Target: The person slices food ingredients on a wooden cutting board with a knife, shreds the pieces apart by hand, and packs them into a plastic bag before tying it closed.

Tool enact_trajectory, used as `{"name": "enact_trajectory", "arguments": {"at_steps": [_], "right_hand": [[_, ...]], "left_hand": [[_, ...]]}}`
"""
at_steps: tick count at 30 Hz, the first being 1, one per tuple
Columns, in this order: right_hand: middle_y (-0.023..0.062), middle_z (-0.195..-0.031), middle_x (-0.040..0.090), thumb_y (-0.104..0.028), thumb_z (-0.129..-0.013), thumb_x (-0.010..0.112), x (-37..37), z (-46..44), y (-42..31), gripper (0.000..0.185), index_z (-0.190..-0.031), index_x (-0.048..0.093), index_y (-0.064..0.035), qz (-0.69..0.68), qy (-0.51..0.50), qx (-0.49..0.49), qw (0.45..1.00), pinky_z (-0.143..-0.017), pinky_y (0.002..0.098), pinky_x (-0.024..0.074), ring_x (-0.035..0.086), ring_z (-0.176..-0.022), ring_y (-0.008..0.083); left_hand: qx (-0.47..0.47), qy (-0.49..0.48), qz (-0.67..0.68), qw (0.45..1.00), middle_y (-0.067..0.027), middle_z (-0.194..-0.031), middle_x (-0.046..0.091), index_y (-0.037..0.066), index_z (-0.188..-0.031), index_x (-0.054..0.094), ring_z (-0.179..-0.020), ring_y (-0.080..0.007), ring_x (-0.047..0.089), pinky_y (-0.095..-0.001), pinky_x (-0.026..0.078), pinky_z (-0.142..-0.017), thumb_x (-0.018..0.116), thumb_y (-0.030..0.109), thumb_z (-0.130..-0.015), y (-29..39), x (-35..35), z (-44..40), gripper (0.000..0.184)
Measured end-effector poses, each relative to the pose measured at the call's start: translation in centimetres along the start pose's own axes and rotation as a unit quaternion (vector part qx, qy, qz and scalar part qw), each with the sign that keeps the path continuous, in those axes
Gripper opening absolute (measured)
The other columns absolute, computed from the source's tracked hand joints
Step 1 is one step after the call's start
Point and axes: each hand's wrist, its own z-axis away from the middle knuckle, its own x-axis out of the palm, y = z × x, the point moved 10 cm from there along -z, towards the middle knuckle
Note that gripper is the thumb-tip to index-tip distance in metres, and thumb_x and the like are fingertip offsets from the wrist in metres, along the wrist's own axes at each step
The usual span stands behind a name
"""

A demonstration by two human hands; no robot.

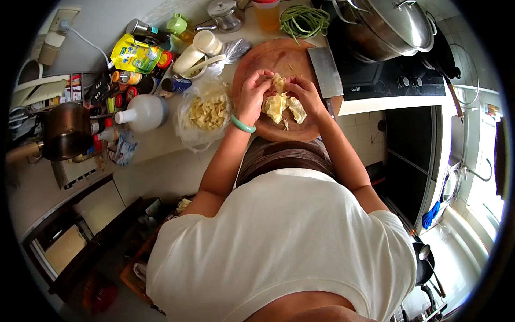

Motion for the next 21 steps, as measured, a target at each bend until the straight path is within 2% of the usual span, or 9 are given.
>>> {"name": "enact_trajectory", "arguments": {"at_steps": [4, 6, 9, 11, 13, 18, 19, 20, 21], "right_hand": [[0.0013, -0.084, 0.063, -0.015, -0.092, 0.059, -0.4, -0.4, 0.9, 0.017, -0.095, 0.061, 0.0012, 0.043, -0.018, 0.005, 0.999, -0.072, 0.0227, 0.0451, 0.057, -0.080, 0.0074], [0.0022, -0.083, 0.063, -0.014, -0.091, 0.059, 0.0, -0.5, 0.8, 0.017, -0.097, 0.060, 0.0011, 0.173, -0.057, -0.014, 0.983, -0.072, 0.0242, 0.0457, 0.057, -0.080, 0.0083], [0.0029, -0.082, 0.063, -0.013, -0.090, 0.060, 1.0, -0.2, 0.5, 0.017, -0.098, 0.060, 0.0013, 0.168, -0.075, -0.037, 0.982, -0.070, 0.0243, 0.0463, 0.058, -0.078, 0.0089], [0.0038, -0.082, 0.063, -0.013, -0.090, 0.059, 1.0, -0.3, 1.0, 0.017, -0.098, 0.060, 0.0020, 0.182, -0.074, -0.040, 0.980, -0.070, 0.0249, 0.0472, 0.058, -0.077, 0.0096], [0.0059, -0.084, 0.065, -0.016, -0.090, 0.062, -0.1, -0.4, 1.3, 0.021, -0.099, 0.060, 0.0023, 0.165, -0.015, -0.051, 0.985, -0.070, 0.0254, 0.0485, 0.059, -0.076, 0.0104], [0.0102, -0.089, 0.068, -0.023, -0.086, 0.069, -0.2, 0.0, 2.0, 0.032, -0.104, 0.062, 0.0033, 0.159, -0.012, -0.007, 0.987, -0.074, 0.0266, 0.0505, 0.064, -0.082, 0.0130], [0.0119, -0.091, 0.069, -0.025, -0.085, 0.071, 0.7, 0.5, 1.0, 0.037, -0.106, 0.063, 0.0037, 0.167, -0.020, 0.000, 0.986, -0.074, 0.0269, 0.0511, 0.065, -0.083, 0.0141], [0.0137, -0.089, 0.070, -0.027, -0.081, 0.074, 1.1, 1.5, -0.8, 0.042, -0.108, 0.064, 0.0039, 0.305, -0.001, -0.020, 0.952, -0.074, 0.0276, 0.0521, 0.067, -0.082, 0.0161], [0.0137, -0.089, 0.070, -0.027, -0.081, 0.074, 1.0, 1.5, -0.6, 0.042, -0.108, 0.064, 0.0039, 0.305, 0.000, -0.019, 0.952, -0.074, 0.0276, 0.0521, 0.067, -0.082, 0.0161]], "left_hand": [[-0.020, 0.011, 0.061, 0.998, -0.0046, -0.097, 0.063, 0.004, -0.102, 0.056, -0.086, -0.0127, 0.061, -0.0253, 0.051, -0.076, 0.059, 0.003, -0.089, -0.5, -0.6, 0.6, 0.014], [0.000, 0.015, 0.010, 1.000, -0.0049, -0.097, 0.063, 0.003, -0.102, 0.056, -0.086, -0.0123, 0.061, -0.0250, 0.051, -0.076, 0.062, 0.003, -0.087, -0.3, -0.4, 1.2, 0.015], [0.031, 0.015, -0.047, 0.998, -0.0059, -0.096, 0.064, 0.002, -0.105, 0.057, -0.085, -0.0115, 0.062, -0.0241, 0.050, -0.075, 0.068, 0.004, -0.083, -0.5, -0.4, 1.5, 0.024], [-0.005, 0.036, -0.017, 0.999, -0.0082, -0.092, 0.066, -0.002, -0.107, 0.061, -0.082, -0.0122, 0.063, -0.0243, 0.052, -0.072, 0.069, 0.005, -0.084, -1.3, -0.7, 1.8, 0.026], [-0.010, 0.049, 0.000, 0.999, -0.0076, -0.093, 0.067, -0.003, -0.108, 0.062, -0.082, -0.0115, 0.063, -0.0238, 0.052, -0.072, 0.067, 0.007, -0.086, -2.4, -1.6, 1.8, 0.025], [-0.018, 0.076, 0.038, 0.996, -0.0054, -0.094, 0.067, -0.003, -0.107, 0.065, -0.080, -0.0095, 0.062, -0.0223, 0.052, -0.071, 0.062, 0.013, -0.092, -3.0, -2.0, 3.1, 0.022], [0.016, 0.065, -0.017, 0.998, -0.0059, -0.096, 0.066, -0.002, -0.110, 0.063, -0.081, -0.0099, 0.062, -0.0230, 0.051, -0.071, 0.060, 0.014, -0.093, -2.6, -1.9, 3.1, 0.024], [0.050, 0.054, -0.072, 0.995, -0.0064, -0.098, 0.066, -0.002, -0.113, 0.062, -0.082, -0.0104, 0.062, -0.0237, 0.051, -0.071, 0.058, 0.016, -0.095, -2.2, -1.8, 3.1, 0.026], [0.050, 0.054, -0.072, 0.995, -0.0064, -0.098, 0.066, -0.002, -0.113, 0.062, -0.082, -0.0104, 0.062, -0.0237, 0.051, -0.071, 0.058, 0.016, -0.095, -2.3, -1.8, 3.1, 0.026]]}}
